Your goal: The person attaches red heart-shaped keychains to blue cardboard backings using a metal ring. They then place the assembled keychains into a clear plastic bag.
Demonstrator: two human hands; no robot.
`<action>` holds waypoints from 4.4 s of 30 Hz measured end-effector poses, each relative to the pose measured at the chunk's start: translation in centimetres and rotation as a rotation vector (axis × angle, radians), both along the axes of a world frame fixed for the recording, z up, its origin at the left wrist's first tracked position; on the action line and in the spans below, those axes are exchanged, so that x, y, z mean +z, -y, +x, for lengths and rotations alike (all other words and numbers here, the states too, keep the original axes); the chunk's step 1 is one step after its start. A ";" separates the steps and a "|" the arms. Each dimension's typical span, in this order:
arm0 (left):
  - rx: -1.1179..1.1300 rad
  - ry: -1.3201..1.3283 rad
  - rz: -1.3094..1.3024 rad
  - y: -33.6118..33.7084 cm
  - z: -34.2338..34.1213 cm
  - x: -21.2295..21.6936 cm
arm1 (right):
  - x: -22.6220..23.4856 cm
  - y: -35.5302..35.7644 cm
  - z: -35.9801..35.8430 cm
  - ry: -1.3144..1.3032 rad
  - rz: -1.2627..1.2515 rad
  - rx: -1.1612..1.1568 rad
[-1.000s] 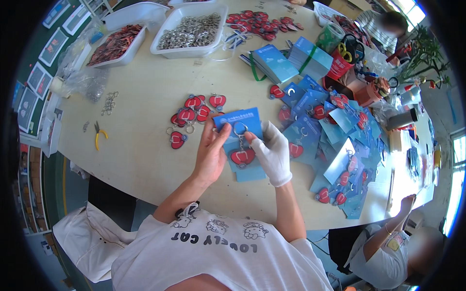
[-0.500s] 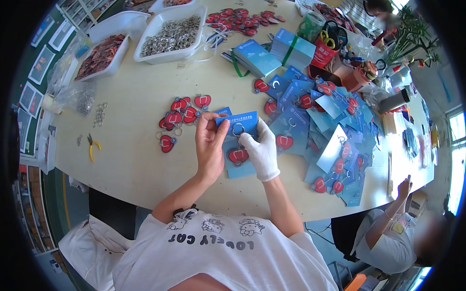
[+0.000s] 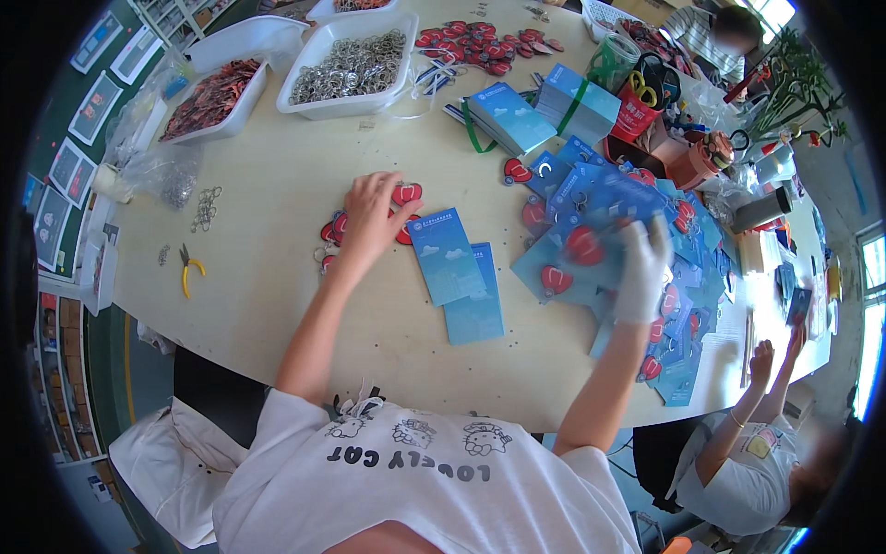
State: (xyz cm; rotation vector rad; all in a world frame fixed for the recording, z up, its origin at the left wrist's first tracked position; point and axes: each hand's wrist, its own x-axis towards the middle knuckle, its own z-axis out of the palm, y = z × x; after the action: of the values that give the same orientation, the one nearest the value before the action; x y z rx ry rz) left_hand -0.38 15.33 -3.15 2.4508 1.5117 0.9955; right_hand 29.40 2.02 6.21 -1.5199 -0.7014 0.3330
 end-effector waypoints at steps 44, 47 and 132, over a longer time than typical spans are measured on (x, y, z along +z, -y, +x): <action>-0.154 0.308 -0.302 3.7 1.4 -0.9 | -9.2 -0.6 -11.4 -0.065 -0.424 0.894; -0.293 1.143 -0.867 5.2 2.8 0.0 | -10.0 -0.7 -11.0 -0.347 -0.241 0.852; -0.453 -0.093 -0.286 -0.7 -1.8 -0.1 | -1.0 -0.3 12.3 1.243 -0.368 -0.858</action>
State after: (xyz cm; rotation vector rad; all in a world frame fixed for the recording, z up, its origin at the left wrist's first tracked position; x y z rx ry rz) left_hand -2.21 16.02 -3.26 2.4847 0.9618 0.5473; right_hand 41.70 2.31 5.17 -2.1612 -0.8359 -1.2983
